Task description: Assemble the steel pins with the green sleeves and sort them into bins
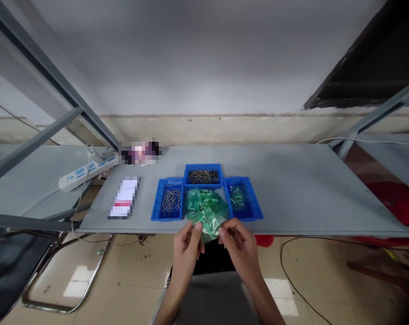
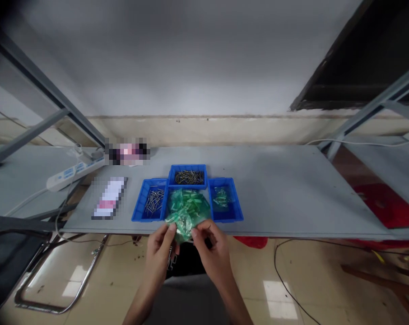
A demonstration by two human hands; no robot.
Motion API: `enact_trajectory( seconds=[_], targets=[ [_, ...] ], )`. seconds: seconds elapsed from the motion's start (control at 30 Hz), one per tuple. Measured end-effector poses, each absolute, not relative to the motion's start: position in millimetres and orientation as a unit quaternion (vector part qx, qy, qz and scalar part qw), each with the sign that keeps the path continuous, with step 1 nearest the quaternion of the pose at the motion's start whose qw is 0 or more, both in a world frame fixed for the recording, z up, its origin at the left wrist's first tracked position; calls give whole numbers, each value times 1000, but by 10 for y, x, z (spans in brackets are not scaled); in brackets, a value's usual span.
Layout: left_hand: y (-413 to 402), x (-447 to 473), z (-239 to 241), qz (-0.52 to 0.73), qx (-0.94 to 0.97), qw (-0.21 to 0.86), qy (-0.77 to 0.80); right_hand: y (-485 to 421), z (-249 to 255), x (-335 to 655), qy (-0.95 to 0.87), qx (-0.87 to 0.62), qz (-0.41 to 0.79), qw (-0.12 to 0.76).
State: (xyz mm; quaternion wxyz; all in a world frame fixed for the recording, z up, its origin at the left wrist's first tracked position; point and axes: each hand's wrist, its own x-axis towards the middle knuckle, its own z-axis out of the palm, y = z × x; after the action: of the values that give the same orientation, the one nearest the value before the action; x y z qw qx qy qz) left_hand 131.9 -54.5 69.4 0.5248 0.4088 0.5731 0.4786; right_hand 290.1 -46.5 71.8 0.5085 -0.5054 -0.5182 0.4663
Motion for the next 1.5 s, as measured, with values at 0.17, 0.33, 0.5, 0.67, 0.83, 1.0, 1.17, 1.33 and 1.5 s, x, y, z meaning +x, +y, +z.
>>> enact_trajectory(
  seconds=[0.17, 0.33, 0.5, 0.67, 0.83, 1.0, 1.17, 1.33, 1.5],
  targets=[
    [-540, 1303, 748, 476, 418, 524, 569, -572, 648, 2973, -498, -494, 505, 503],
    [-577, 1351, 748, 471, 436, 528, 556, -475, 640, 2967, -480, -502, 509, 508],
    [-622, 1352, 753, 499, 422, 498, 569, -433, 655, 2911, -466, -513, 511, 508],
    [-627, 1299, 765, 507, 416, 482, 582, -455, 614, 2880, -462, -521, 508, 507],
    [-620, 1277, 726, 504, 420, 499, 566, -491, 562, 2925, -456, -533, 485, 522],
    [-641, 1251, 717, 517, 431, 510, 536, -573, 609, 2998, -472, -493, 500, 533],
    [-680, 1290, 688, 528, 446, 505, 516, -640, 581, 2960, -453, -509, 468, 563],
    [-706, 1345, 668, 544, 438, 499, 513, -615, 542, 2965, -458, -522, 463, 550],
    [-670, 1333, 601, 534, 463, 466, 533, -554, 562, 3010, -458, -531, 466, 540]
  ],
)
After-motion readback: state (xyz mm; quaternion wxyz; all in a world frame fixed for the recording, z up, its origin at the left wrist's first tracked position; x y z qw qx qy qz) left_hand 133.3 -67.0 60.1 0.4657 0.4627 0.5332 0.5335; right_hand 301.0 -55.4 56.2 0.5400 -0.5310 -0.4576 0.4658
